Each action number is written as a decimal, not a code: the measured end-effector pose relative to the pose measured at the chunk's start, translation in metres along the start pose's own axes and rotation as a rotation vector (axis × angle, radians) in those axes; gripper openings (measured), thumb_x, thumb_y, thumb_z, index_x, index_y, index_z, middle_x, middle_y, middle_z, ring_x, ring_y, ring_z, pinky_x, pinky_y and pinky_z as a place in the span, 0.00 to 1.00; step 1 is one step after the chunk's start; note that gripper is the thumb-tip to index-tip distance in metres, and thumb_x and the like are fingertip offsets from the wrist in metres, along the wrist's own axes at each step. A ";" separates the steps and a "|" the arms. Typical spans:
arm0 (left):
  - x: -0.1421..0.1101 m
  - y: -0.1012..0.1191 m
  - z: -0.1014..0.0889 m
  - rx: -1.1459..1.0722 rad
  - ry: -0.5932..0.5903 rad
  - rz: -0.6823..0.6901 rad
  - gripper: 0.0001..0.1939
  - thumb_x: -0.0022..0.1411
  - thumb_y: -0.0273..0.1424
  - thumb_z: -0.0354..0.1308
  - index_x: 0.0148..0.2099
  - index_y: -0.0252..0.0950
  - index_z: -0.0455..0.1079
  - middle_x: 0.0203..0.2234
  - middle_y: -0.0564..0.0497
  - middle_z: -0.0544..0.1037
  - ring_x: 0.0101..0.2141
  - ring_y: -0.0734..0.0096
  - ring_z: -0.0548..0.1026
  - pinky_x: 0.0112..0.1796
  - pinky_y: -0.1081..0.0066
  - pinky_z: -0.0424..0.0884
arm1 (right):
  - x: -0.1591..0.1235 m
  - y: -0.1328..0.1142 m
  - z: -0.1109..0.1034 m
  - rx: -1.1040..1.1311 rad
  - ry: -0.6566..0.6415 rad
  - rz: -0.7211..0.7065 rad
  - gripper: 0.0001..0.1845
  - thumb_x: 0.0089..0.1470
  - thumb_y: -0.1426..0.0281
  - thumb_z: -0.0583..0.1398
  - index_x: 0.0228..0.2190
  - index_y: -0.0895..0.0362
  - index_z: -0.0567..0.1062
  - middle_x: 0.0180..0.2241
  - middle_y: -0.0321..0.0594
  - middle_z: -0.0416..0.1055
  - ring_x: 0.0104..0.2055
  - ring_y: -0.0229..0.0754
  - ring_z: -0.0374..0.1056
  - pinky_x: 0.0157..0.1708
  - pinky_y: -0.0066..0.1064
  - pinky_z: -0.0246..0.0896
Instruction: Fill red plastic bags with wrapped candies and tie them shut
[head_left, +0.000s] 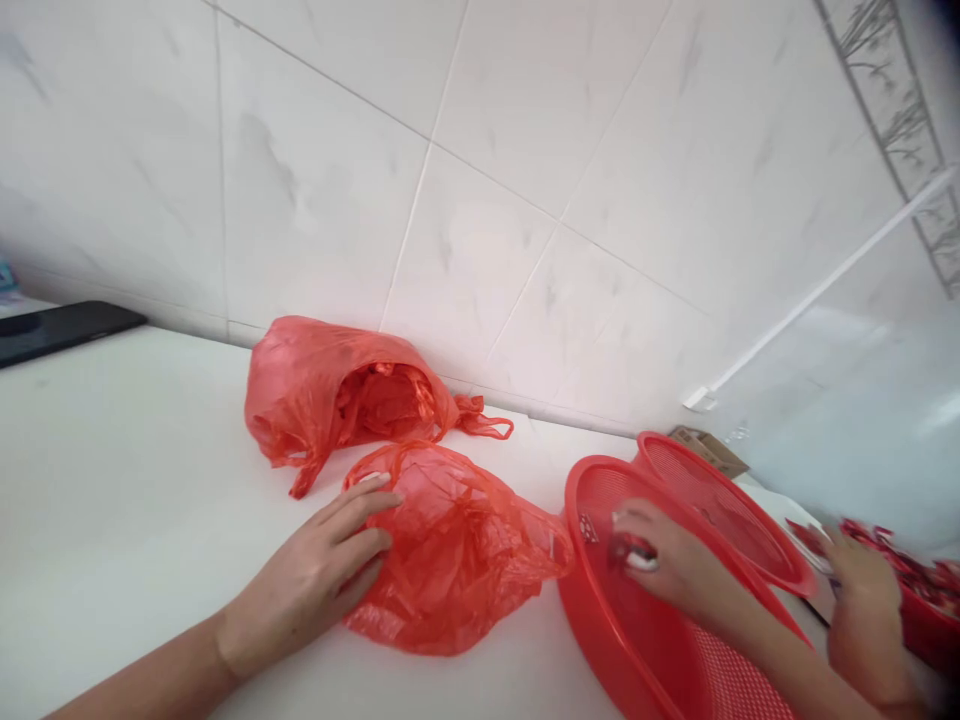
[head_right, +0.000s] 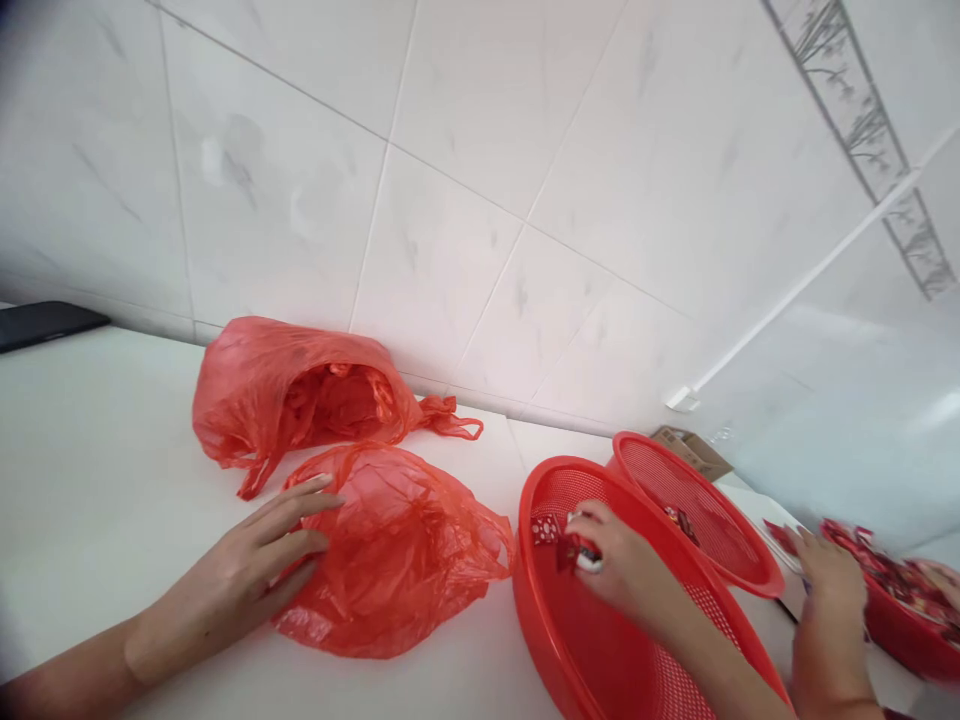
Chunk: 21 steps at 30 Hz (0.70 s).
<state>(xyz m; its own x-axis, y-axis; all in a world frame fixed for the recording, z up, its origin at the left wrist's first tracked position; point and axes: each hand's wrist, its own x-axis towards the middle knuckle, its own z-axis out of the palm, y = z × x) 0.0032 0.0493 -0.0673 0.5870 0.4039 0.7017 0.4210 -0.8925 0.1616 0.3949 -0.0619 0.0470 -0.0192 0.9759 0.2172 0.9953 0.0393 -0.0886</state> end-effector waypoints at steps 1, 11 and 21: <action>0.000 0.001 0.000 -0.003 -0.006 0.003 0.05 0.62 0.23 0.52 0.35 0.38 0.67 0.50 0.45 0.70 0.58 0.56 0.62 0.52 0.61 0.69 | 0.007 -0.003 -0.010 -0.008 0.001 -0.013 0.07 0.45 0.73 0.59 0.29 0.52 0.74 0.45 0.39 0.68 0.41 0.43 0.69 0.36 0.30 0.65; 0.002 0.005 0.000 -0.073 0.031 0.014 0.08 0.61 0.19 0.51 0.37 0.36 0.66 0.51 0.42 0.67 0.57 0.56 0.62 0.52 0.58 0.67 | 0.062 -0.157 -0.003 0.209 -0.271 -0.376 0.15 0.43 0.78 0.60 0.34 0.49 0.73 0.43 0.32 0.65 0.36 0.34 0.66 0.36 0.25 0.61; 0.006 0.005 -0.001 -0.162 0.098 0.019 0.09 0.59 0.17 0.51 0.37 0.35 0.66 0.50 0.42 0.69 0.56 0.59 0.64 0.53 0.61 0.67 | 0.095 -0.134 -0.011 0.272 -0.066 -0.085 0.17 0.52 0.62 0.58 0.45 0.46 0.73 0.44 0.35 0.72 0.39 0.40 0.70 0.40 0.32 0.64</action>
<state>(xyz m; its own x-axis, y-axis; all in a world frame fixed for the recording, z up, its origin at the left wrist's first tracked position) 0.0081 0.0467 -0.0618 0.5199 0.3726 0.7687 0.2892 -0.9235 0.2520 0.2605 0.0237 0.0900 -0.1161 0.9782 0.1719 0.9279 0.1686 -0.3326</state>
